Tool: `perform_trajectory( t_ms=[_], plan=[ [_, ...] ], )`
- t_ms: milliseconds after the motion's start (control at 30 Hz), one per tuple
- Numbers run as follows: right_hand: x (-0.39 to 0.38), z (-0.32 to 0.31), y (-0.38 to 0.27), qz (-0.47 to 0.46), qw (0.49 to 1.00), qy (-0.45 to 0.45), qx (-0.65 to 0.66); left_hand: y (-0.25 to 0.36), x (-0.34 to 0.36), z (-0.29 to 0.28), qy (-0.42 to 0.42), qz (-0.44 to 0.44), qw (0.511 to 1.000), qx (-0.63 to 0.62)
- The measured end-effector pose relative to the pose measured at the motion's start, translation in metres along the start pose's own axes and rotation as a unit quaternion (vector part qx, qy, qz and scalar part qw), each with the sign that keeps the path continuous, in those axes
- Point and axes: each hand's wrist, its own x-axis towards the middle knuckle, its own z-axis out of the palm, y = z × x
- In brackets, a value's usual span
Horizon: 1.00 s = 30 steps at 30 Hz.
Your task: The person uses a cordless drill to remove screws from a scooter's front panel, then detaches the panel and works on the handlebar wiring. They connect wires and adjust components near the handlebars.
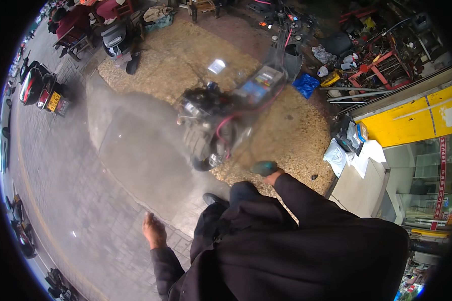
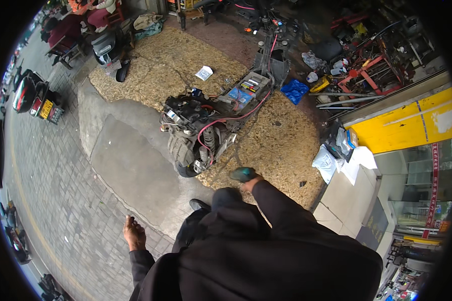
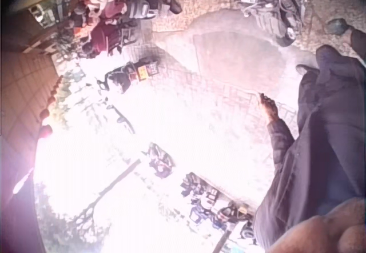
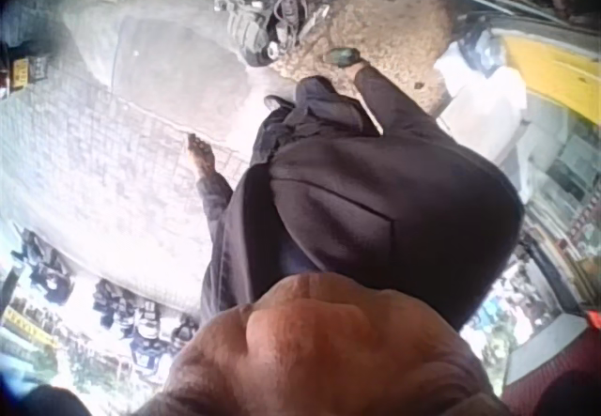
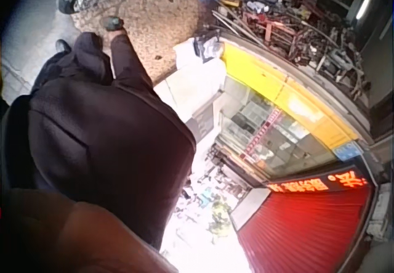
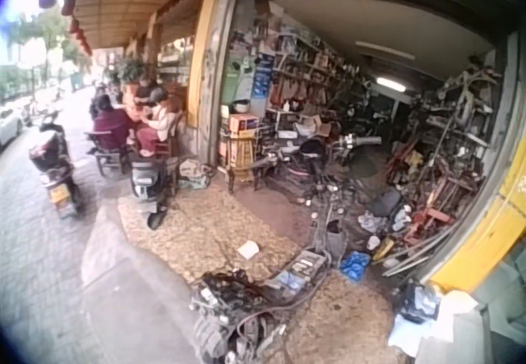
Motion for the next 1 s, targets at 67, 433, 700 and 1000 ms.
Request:
perform_trajectory(
  t_ms=[67, 433, 700, 1000],
  plan=[
    [0.013, 0.016, -0.063, -0.004, 0.999, -0.041, -0.003, 0.027, 0.011, -0.017, -0.014, 0.051, 0.997, 0.056],
    [0.074, 0.106, -0.351, -0.185, 0.97, -0.063, 0.148, 0.112, 0.114, -0.046, 0.038, 0.048, 0.997, 0.056],
    [0.13, 0.092, -0.511, -0.192, 0.962, -0.124, 0.151, 0.23, 0.229, 0.041, 0.02, 0.041, 0.994, 0.096],
    [0.184, 0.02, -0.563, -0.165, 0.944, -0.035, 0.285, 0.327, 0.365, 0.229, -0.241, 0.109, 0.9, 0.346]
  ],
)
